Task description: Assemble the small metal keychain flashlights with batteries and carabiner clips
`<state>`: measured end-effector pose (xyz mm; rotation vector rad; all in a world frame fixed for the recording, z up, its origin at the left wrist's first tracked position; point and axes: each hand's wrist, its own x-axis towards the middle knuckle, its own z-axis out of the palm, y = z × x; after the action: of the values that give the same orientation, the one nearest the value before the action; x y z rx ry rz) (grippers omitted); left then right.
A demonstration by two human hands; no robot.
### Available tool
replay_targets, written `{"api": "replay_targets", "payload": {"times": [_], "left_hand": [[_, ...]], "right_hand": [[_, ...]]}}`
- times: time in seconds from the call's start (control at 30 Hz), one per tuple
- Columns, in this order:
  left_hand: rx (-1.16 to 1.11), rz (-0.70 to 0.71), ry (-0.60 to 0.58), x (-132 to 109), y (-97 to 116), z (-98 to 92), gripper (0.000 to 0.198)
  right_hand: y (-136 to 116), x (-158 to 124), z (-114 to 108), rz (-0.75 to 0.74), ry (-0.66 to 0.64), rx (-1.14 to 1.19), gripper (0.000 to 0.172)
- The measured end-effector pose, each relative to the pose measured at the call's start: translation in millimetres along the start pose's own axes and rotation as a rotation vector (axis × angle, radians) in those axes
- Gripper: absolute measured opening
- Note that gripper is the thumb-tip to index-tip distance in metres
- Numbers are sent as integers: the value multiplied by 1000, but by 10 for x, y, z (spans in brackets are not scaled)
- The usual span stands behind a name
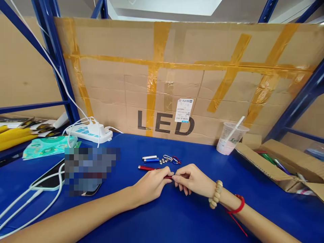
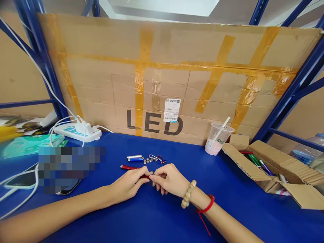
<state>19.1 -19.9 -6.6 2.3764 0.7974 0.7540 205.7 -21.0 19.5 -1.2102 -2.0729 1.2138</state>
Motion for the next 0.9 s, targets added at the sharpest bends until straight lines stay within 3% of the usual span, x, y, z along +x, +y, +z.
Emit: {"api": "replay_targets", "payload": {"times": [0.23, 0.5, 0.63, 0.77, 0.9], "left_hand": [[101, 30, 24, -17, -57, 38, 14], [-35, 31, 24, -7, 24, 19, 21], [-32, 29, 51, -11, 50, 8, 25], [-96, -51, 93, -27, 73, 16, 23], [-189, -144, 119, -34, 72, 34, 20]], "right_hand": [[25, -5, 57, 172, -113, 298, 52], [-5, -61, 87, 338, -179, 732, 47], [-8, -77, 149, 314, -153, 682, 50], [-12, -90, 225, 283, -117, 597, 61], [-16, -78, 233, 269, -67, 588, 60]]}}
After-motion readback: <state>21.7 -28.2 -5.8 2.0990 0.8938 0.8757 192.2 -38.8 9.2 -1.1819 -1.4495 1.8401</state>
